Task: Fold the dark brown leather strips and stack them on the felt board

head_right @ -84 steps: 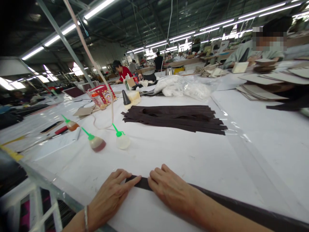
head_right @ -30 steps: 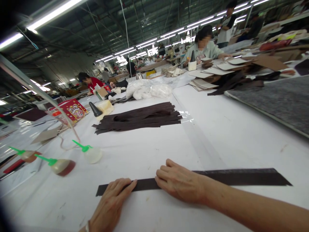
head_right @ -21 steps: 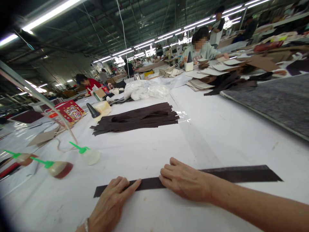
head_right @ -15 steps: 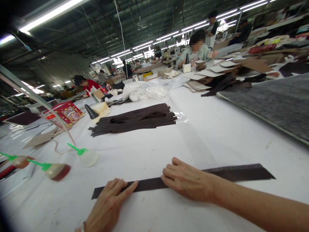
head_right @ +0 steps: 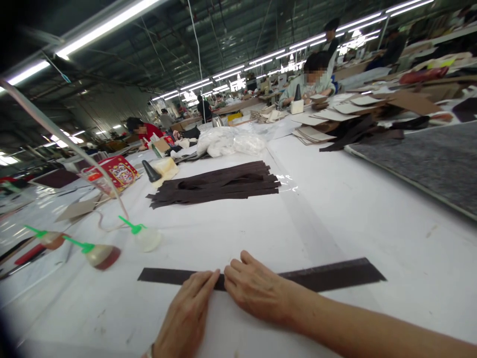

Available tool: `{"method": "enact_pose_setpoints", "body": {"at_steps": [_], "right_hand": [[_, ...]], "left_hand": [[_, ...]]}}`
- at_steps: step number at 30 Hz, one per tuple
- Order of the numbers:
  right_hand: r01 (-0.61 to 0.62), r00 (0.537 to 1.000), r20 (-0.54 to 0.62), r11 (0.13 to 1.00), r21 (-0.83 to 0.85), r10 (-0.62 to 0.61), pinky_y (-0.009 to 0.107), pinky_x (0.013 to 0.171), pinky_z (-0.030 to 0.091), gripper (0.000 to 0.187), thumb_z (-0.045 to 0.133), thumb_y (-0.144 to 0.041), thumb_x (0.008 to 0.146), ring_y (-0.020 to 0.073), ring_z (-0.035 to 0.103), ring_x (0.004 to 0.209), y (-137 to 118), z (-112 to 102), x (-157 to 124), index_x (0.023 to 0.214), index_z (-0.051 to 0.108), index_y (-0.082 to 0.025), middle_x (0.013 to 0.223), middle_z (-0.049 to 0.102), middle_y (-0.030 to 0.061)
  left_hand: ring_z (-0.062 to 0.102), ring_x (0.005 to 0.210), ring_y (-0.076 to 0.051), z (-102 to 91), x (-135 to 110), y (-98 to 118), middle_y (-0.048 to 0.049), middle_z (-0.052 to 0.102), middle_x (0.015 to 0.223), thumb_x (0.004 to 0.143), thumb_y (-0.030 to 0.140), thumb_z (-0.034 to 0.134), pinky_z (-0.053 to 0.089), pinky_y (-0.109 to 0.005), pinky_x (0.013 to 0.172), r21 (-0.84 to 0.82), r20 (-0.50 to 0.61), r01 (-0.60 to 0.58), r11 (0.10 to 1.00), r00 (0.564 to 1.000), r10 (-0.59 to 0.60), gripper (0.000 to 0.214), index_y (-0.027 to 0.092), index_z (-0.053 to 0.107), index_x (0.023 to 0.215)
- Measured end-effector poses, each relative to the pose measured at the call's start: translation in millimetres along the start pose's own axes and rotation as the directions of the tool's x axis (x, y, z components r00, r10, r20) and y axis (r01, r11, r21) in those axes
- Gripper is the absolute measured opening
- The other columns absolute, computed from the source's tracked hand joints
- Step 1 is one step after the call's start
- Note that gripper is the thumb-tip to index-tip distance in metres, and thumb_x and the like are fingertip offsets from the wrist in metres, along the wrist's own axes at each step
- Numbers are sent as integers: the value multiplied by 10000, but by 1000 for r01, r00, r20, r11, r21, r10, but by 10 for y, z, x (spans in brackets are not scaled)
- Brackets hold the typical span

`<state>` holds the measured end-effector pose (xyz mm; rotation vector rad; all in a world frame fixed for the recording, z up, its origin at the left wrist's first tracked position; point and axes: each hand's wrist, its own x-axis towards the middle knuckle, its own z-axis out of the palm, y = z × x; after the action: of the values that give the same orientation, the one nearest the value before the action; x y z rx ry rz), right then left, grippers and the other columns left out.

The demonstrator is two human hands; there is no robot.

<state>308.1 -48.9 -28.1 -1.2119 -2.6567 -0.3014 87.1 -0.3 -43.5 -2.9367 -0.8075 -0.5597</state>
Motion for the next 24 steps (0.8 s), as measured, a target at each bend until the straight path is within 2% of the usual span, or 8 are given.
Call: {"method": "enact_pose_setpoints", "body": {"at_steps": [2, 5, 9, 16, 21, 24], "right_hand": [[-4, 1000, -1, 1000, 13, 4, 365, 838, 342, 141, 448, -36, 909, 187, 429, 748, 9, 12, -16, 912, 565, -114, 827, 503, 41], [0, 1000, 28, 999, 36, -1, 352, 798, 344, 129, 453, -41, 912, 182, 420, 729, 41, -13, -80, 915, 558, -117, 831, 500, 39], [-22, 998, 60, 999, 48, 19, 343, 776, 332, 149, 439, -24, 907, 178, 409, 714, 86, -67, -203, 913, 551, -123, 824, 493, 37], [-20, 998, 61, 998, 54, 17, 340, 746, 305, 164, 423, -33, 926, 173, 406, 720, 147, -115, -371, 862, 530, -140, 831, 492, 33], [-41, 997, 73, 996, 76, 35, 338, 750, 303, 159, 425, -31, 923, 174, 411, 724, 163, -134, -455, 869, 526, -143, 840, 497, 35], [-80, 995, 61, 992, 97, 74, 336, 774, 311, 165, 418, -23, 918, 173, 407, 710, 135, -122, -441, 912, 537, -138, 832, 496, 35]], "left_hand": [[542, 1037, -230, 96, 24, 81, -113, 598, 1129, 812, -9, 372, 512, -374, 918, -12, 24, 2, 1000, 1000, -2, 524, 99, 495, 1310], [540, 1032, -233, 135, 11, 73, -114, 600, 1120, 822, -9, 378, 521, -381, 909, 0, 46, -4, 1000, 999, 4, 527, 93, 479, 1329], [542, 1019, -226, 98, 0, 29, -110, 599, 1118, 833, 2, 371, 524, -365, 899, 7, 42, -25, 1000, 999, 25, 543, 106, 450, 1359], [547, 998, -246, 81, 24, 30, -103, 589, 1127, 809, -8, 366, 542, -398, 844, 84, 78, -64, 994, 995, 57, 653, 204, 388, 1426], [548, 1004, -244, 55, 2, 3, -100, 588, 1124, 802, -6, 376, 536, -403, 861, 94, 90, -50, 994, 995, 42, 669, 220, 382, 1431], [548, 1020, -244, 18, -59, -85, -97, 585, 1135, 819, 9, 384, 530, -413, 876, 116, 80, -29, 993, 997, 20, 650, 237, 388, 1428]]}}
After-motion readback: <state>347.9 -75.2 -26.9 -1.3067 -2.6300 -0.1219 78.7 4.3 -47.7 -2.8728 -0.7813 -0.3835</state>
